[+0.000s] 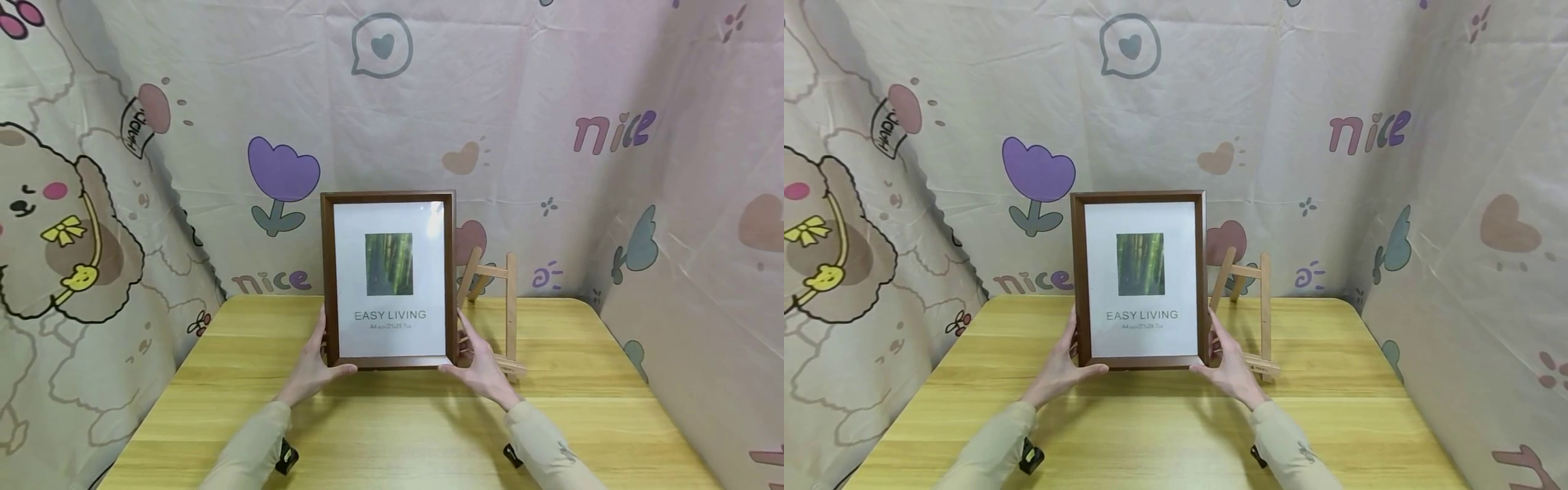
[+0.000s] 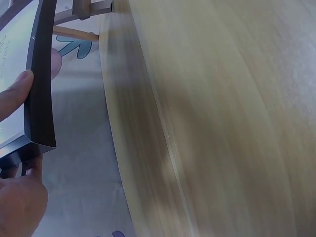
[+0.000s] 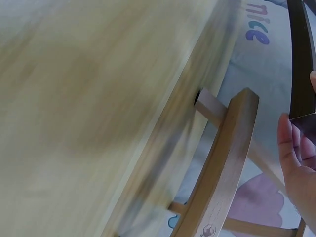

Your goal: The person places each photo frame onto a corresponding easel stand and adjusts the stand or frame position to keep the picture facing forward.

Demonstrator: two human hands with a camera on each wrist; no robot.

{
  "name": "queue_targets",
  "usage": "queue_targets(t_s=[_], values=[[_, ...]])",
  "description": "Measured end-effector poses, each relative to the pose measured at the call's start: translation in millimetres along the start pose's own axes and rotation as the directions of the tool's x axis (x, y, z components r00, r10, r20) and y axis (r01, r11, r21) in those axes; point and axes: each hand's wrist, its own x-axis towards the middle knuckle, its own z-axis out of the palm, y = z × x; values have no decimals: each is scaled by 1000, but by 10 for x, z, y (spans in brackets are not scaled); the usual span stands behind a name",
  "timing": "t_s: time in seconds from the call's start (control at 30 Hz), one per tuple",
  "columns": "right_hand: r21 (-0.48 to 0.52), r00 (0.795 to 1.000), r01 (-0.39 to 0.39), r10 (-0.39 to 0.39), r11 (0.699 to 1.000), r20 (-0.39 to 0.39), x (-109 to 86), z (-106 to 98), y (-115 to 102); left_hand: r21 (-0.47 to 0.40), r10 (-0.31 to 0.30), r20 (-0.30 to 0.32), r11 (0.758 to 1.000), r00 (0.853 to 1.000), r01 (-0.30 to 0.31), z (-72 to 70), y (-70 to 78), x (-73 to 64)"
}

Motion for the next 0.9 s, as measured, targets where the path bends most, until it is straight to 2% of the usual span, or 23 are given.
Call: queue_targets(t_s=[0.2, 0.63, 0.9], values=[[-6, 1000, 18, -18, 1000, -7, -18, -61, 63, 10, 11, 7, 1000, 1000, -11, 61, 19, 44], [16, 999, 12, -11, 1000, -48, -65, -212, 176, 23, -32, 58, 999, 998, 30, 216, 86, 195], [23, 999, -14, 15, 1000, -45, -107, -315, 203, 23, 5, 71, 1000, 997, -7, 314, 105, 275]])
